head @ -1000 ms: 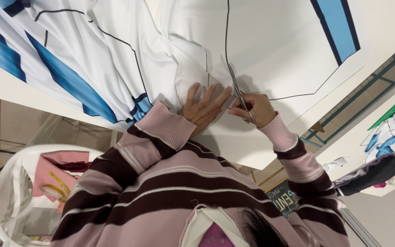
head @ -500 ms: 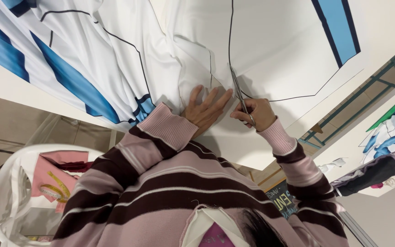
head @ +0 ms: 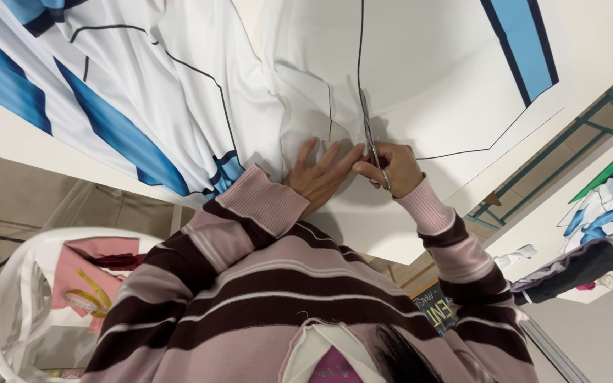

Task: The person uses scissors to cut a large piece of white fabric with blue stripes laid out on a table. They follow a black outline drawn on the fabric, carefully cutting along the lines to separate the patterned section from the rest of the material.

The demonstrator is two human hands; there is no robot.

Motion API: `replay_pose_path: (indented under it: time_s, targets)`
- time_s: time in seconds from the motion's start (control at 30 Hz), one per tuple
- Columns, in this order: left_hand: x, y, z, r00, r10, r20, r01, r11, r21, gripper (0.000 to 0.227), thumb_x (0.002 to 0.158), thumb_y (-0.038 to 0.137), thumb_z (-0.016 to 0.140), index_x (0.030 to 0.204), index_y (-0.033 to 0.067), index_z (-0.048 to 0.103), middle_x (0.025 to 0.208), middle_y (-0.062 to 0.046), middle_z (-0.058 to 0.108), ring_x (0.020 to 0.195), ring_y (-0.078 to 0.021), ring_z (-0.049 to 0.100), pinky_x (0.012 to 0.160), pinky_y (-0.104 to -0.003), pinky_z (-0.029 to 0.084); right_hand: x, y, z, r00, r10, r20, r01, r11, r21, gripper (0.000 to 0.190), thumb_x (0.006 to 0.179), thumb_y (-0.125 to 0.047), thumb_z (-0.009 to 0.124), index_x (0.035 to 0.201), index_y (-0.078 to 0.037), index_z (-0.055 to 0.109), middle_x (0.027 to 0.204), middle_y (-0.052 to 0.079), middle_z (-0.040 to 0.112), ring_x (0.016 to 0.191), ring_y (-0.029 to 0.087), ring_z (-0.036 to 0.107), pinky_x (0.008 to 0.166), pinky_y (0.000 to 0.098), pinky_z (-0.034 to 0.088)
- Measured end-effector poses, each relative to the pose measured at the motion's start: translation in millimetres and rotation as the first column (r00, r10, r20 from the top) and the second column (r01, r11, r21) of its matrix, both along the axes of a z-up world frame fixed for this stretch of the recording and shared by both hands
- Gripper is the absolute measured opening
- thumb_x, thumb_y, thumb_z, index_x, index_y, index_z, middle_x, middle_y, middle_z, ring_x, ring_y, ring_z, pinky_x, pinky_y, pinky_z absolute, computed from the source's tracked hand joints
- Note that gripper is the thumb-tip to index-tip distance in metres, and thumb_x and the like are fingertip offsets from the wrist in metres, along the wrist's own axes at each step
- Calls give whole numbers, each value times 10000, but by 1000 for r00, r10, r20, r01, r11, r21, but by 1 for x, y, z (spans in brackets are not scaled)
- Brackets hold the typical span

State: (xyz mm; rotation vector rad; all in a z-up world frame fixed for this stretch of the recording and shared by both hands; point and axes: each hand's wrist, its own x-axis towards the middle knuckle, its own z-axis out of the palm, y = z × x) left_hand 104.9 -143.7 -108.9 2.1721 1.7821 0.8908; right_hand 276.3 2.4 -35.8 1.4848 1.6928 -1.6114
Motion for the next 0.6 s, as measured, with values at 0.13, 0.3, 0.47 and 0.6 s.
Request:
replay_pose_path:
  time_s: [0.13,0.3,0.47,0.6]
  targets:
    - [-2,0,2,1000,-19,0,19,1000,-11,460,1058,194,673,1498,109,567,1620,-46,400,1414,-254,421,1179,-554,341,3,-3,0,999,-26,43,26,1000,-11,474,844,-497,787,767,-45,665,518,-2,572,444,84,553,424,257,427]
    - [0,-2,1,1000,-13,20,14,1000,-19,459,1089,213,665,1514,93,542,1619,-52,396,1420,-249,413,1189,-548,326,6,-8,-3,996,-81,47,83,996,-24,482,827,-485,809,757,-29,669,530,-2,572,445,83,541,415,246,416]
    - [-2,-2,0,999,-32,4,32,999,-31,461,1093,231,655,1512,78,536,1615,-55,400,1421,-250,404,1187,-550,319,6,-11,-2,989,-125,76,127,992,-25,473,810,-462,829,776,-14,680,552,7,583,447,85,541,408,241,423]
    - [-2,-4,0,999,-28,20,29,999,-39,453,1093,222,648,1511,84,539,1618,-50,396,1431,-247,397,1195,-548,317,4,-11,-1,987,-138,79,140,990,-33,447,815,-438,821,796,-12,690,593,11,632,451,84,550,406,241,439]
